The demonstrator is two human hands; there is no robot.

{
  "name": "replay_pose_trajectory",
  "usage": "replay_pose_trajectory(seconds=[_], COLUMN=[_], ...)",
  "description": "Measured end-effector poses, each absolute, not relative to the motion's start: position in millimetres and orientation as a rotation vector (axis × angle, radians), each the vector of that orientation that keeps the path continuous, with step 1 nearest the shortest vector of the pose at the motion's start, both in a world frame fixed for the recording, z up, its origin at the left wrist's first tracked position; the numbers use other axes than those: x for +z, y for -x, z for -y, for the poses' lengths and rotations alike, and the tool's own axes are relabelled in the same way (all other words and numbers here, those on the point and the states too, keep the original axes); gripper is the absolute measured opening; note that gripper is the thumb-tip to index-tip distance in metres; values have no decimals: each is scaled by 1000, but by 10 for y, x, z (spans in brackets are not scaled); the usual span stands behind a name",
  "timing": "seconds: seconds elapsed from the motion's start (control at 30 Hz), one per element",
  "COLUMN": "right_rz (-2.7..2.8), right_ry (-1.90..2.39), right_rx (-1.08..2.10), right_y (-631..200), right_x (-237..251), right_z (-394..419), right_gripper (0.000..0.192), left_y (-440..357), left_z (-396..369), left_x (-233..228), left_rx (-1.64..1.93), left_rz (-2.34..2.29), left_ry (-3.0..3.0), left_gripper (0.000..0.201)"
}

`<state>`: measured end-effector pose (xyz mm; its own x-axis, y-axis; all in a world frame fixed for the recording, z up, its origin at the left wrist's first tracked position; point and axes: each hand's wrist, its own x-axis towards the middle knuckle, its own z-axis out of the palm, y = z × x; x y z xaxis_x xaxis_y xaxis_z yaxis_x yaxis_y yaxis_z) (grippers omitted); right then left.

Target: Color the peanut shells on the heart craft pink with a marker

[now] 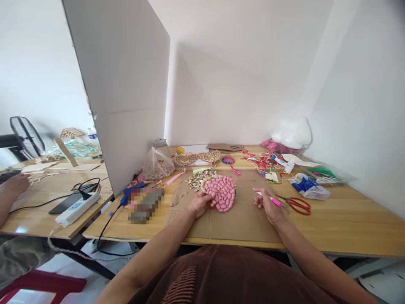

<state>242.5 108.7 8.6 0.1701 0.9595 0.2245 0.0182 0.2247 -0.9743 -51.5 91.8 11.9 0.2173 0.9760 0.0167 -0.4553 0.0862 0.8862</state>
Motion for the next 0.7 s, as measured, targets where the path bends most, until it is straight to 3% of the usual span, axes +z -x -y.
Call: replay_pose_trajectory(seconds=[0.43,0.57,0.7], right_rz=[1033,895,915], right_ry=[1102,1046,943], right_rx=[879,875,978], right_y=[-2427,-2387,-2174], right_x=[128,375,760], right_z=[-1068,-966,-755], right_gripper=[55,59,49], left_y=[394,263,134], left_z=[-720,-502,-322], left_x=[164,272,452], left_rx=[1287,1258,1242], left_rz=[-838,-839,-809], left_ry=[-886,-841,-843], left_gripper=[40,39,39])
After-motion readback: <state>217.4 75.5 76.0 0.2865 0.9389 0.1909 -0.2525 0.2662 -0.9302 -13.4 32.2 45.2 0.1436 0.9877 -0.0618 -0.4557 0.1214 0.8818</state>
